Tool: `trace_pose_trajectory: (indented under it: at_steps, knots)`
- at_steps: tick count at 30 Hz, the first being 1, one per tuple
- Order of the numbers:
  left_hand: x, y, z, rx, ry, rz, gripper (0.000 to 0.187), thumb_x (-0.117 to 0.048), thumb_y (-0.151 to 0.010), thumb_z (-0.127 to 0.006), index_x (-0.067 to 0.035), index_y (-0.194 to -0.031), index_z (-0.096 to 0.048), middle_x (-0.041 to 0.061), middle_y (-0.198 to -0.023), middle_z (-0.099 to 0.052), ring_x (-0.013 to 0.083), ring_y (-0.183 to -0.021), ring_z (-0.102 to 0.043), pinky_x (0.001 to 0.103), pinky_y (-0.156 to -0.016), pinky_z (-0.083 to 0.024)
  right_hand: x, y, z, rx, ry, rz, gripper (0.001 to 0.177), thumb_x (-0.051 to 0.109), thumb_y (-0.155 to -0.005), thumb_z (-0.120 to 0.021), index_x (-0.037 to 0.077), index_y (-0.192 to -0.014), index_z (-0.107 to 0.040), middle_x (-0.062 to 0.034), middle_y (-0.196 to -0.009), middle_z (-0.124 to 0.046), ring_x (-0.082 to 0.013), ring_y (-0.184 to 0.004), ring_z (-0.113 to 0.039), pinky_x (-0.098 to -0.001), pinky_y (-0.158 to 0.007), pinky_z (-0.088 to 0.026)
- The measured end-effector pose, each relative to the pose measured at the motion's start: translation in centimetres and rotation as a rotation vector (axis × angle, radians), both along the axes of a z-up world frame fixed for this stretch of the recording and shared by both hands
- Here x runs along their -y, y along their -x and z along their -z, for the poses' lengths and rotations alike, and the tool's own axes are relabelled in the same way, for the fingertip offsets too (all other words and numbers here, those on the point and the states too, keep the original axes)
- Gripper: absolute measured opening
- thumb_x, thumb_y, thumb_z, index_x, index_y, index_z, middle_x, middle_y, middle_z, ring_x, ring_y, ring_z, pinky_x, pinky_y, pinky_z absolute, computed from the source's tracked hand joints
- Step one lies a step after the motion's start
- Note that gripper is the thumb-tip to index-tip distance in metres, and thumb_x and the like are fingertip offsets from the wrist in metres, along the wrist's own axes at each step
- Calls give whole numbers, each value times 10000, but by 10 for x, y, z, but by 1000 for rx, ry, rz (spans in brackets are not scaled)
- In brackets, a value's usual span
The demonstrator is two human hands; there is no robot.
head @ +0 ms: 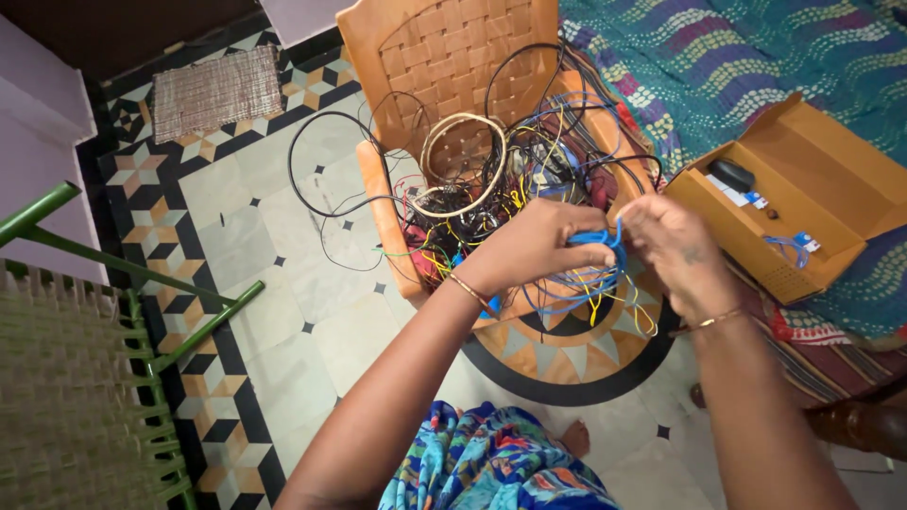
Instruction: The person untangles a pile of mixed cables on a chair, coils them by hand, and places the coiled bundles into a cardboard box. The person handles blue and beige cables, separating them from the tangle and organizing them into neat loops before storing them.
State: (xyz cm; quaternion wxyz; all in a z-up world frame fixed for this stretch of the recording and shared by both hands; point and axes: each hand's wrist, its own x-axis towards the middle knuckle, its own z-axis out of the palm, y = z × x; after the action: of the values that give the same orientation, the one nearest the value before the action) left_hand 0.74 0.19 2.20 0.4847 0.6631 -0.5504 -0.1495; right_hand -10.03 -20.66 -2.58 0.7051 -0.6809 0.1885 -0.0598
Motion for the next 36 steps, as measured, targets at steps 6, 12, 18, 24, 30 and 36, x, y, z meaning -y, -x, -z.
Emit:
trace_pose_trajectory:
  at_steps: [6, 12, 18, 24, 30, 36]
  knots:
    - [1, 1, -8, -113, -48, -2, 273, -333, -934, -704, -62, -926, -677, 76, -834, -734, 218, -814, -780, 334, -747, -583, -8, 1, 28, -123, -418, -280, 226, 225, -960, -551, 85, -1081, -680, 25, -937, -683, -59, -817, -638, -242, -736, -541]
    - [9, 2, 2, 62, 110, -153, 313, -332, -924, -701, -43, -1041, -668, 119, -990, -679, 307, -900, -704, 394, -809, -553, 13, -4, 48, -122, -445, -447, 212, 218, -1048, -575, 44, -1086, -691, 40, -887, -606, -58, -809, -597, -218, -692, -473]
    - [16, -1, 23, 124, 112, -322, 272, -317, -930, -700, -50, -978, -719, 137, -931, -718, 339, -891, -695, 417, -816, -551, -7, -15, 48, -135, -276, -98, 276, 267, -1017, -534, 62, -1098, -701, 35, -949, -700, -67, -847, -636, -243, -745, -510]
    - [16, -22, 28, 107, -102, -549, 353, -398, -948, -649, -58, -903, -729, 183, -839, -714, 383, -823, -688, 475, -755, -528, -61, 12, -15, 227, 840, 182, 86, 156, -1017, -677, 142, -1081, -734, -15, -1016, -724, -176, -902, -716, -326, -781, -557]
    - [27, -5, 32, -90, -184, -539, 402, -407, -966, -578, -38, -874, -708, 206, -834, -701, 407, -826, -687, 489, -742, -526, -98, 5, -44, 194, 1238, 253, 171, 137, -868, -796, 97, -941, -647, -21, -921, -659, -290, -896, -666, -424, -744, -513]
    - [18, -8, 31, -150, -185, -405, 393, -376, -990, -524, -31, -923, -701, 214, -880, -708, 411, -860, -683, 476, -770, -517, -73, 8, -50, 434, 1410, 243, 183, 200, -826, -851, 164, -900, -687, -66, -919, -631, -286, -859, -629, -394, -734, -508]
